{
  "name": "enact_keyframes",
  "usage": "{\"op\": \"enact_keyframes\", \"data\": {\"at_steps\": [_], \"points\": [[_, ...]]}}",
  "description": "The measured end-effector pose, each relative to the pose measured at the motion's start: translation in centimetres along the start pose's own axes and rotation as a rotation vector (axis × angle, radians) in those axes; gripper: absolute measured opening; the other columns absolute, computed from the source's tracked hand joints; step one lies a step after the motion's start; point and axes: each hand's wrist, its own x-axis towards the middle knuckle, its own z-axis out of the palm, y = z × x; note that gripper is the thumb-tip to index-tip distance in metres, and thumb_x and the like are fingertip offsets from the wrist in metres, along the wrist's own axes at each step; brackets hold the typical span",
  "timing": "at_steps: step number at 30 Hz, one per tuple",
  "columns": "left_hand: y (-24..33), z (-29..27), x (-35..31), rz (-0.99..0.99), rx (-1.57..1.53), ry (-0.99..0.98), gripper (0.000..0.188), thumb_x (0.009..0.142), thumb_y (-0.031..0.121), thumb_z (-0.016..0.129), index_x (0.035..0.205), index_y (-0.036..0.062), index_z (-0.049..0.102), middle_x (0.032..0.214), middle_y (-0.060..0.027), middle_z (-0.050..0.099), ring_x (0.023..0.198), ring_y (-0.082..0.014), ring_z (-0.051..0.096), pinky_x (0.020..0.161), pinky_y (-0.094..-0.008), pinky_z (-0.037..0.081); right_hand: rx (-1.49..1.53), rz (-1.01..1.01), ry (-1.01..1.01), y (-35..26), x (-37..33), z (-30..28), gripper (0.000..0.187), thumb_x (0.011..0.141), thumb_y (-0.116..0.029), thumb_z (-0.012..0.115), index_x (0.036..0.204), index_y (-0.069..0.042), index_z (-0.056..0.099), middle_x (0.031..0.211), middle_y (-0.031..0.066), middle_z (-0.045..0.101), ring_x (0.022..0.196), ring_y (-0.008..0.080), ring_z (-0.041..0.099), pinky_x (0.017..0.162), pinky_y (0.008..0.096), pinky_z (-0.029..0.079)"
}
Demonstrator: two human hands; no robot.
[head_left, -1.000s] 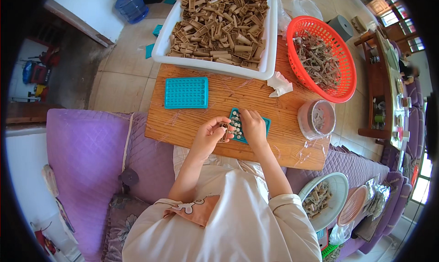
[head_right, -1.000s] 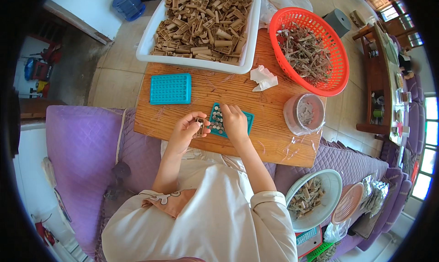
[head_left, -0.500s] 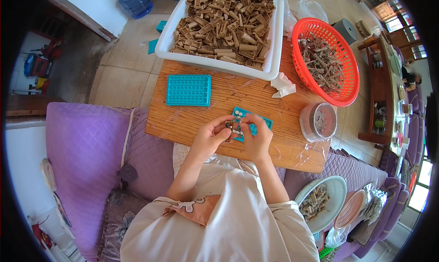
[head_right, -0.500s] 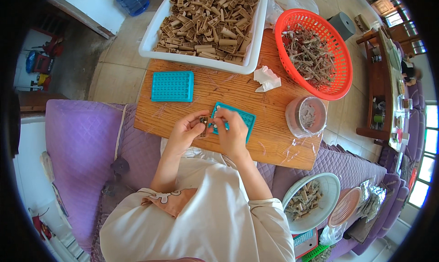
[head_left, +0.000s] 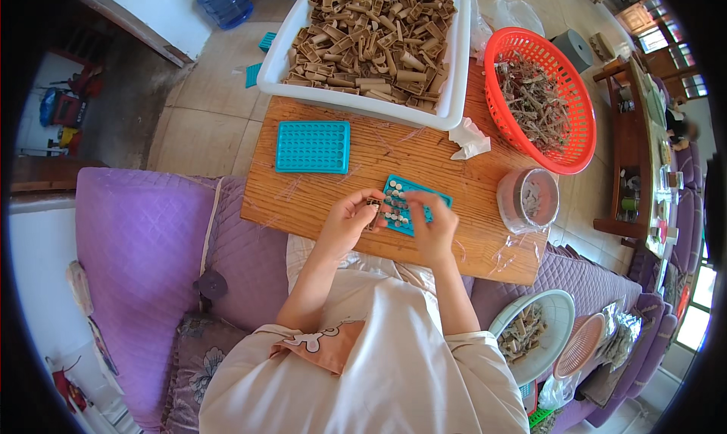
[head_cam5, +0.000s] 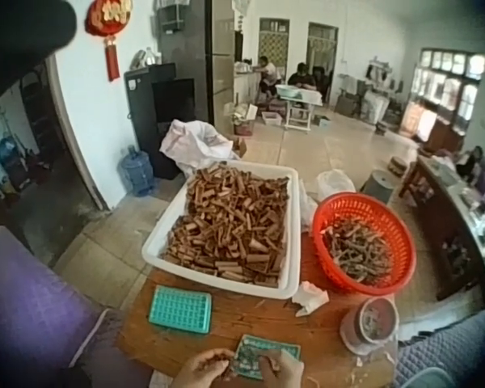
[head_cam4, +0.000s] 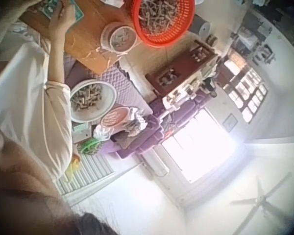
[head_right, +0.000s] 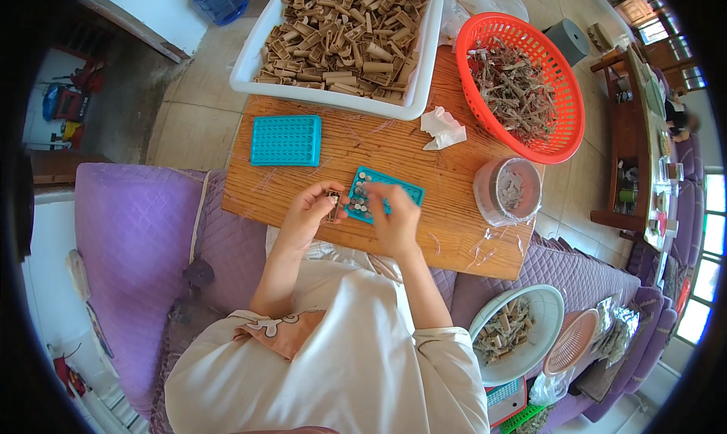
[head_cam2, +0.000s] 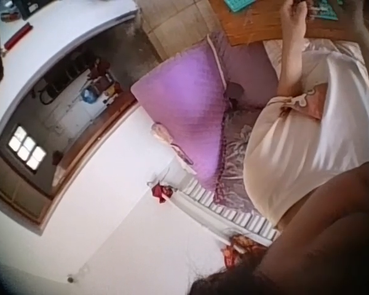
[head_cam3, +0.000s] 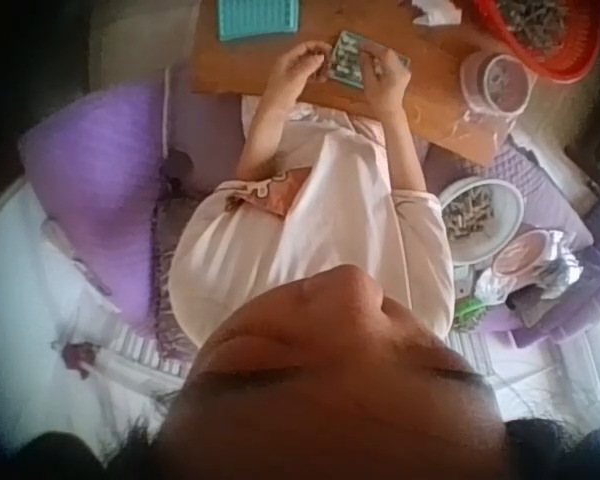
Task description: The person assembles or sorts small plastic housings and electronic components into trays, baskets, and bins by hand.
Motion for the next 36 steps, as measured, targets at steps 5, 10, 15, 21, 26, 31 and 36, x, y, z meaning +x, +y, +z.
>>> {"op": "enact_keyframes", "data": {"at_steps": [5,10,15,21,26,31,36], "points": [[0.3,-0.5,-0.1,0.009,0.036,0.039,0.019,0.084,0.006,0.044,0.101,0.0027,0.052,0.087,-0.0067,0.059,0.069,-0.0102,0.057,0.06,-0.0205,0.045,-0.336,-0.101,-0.109,3.3,0.9,-0.5,0.013,0.074,-0.005,0.06,0.087,-0.005,0.059,0.078,0.0101,0.06,0.073,0.0262,0.057,0.064,0.0334,0.046],[0.1,-0.4,-0.3,0.011,0.016,-0.002,0.019,0.083,0.005,0.043,0.101,0.0021,0.051,0.087,-0.007,0.059,0.069,-0.011,0.057,0.06,-0.0215,0.045,-0.49,-0.168,-0.255,4.8,0.1,0.1,0.013,0.073,-0.003,0.058,0.086,-0.005,0.057,0.074,0.0079,0.058,0.071,0.026,0.054,0.061,0.0359,0.045],[0.5,-0.1,-0.3,-0.005,0.014,-0.005,0.022,0.084,0.007,0.044,0.105,0.001,0.051,0.089,-0.008,0.059,0.072,-0.0117,0.058,0.061,-0.0214,0.045,-0.53,-0.21,-0.264,4.8,-0.1,0.0,0.016,0.073,0.0,0.057,0.088,-0.006,0.056,0.076,0.008,0.057,0.071,0.0258,0.054,0.06,0.0351,0.045],[0.5,0.6,-1.3,0.033,0.031,-0.021,0.028,0.085,0.007,0.046,0.113,0.0003,0.047,0.094,-0.0085,0.059,0.077,-0.0118,0.058,0.065,-0.0227,0.048,-0.241,-0.3,-0.052,0.5,0.0,-0.3,0.027,0.068,0.008,0.06,0.091,-0.004,0.054,0.078,0.01,0.057,0.069,0.0253,0.055,0.058,0.0318,0.045],[0.3,2.6,-1.9,0.106,0.075,-0.027,0.03,0.086,0.003,0.045,0.116,-0.0014,0.045,0.095,-0.0062,0.057,0.083,-0.009,0.056,0.072,-0.0215,0.046,-0.049,-0.392,0.049,-2.1,-0.7,0.4,0.027,0.066,0.009,0.063,0.089,-0.002,0.052,0.078,0.0106,0.058,0.068,0.0241,0.057,0.059,0.0296,0.046],[0.2,3.5,-2.2,0.124,0.211,-0.048,0.031,0.086,0.0,0.042,0.117,-0.0031,0.043,0.094,-0.0065,0.056,0.082,-0.0082,0.055,0.073,-0.0216,0.046,0.027,-0.358,0.06,-1.7,-1.5,-0.1,0.024,0.066,0.009,0.063,0.084,-0.002,0.053,0.077,0.0098,0.058,0.067,0.0229,0.057,0.059,0.0287,0.046],[0.3,3.9,-2.5,0.115,0.384,-0.04,0.03,0.087,0.0,0.042,0.117,-0.0021,0.044,0.092,-0.0055,0.056,0.083,-0.0083,0.054,0.072,-0.0208,0.045,0.021,-0.339,0.018,-1.7,-1.6,-1.0,0.019,0.066,0.008,0.063,0.08,-0.001,0.054,0.076,0.0085,0.059,0.067,0.0214,0.057,0.06,0.0284,0.046]]}}
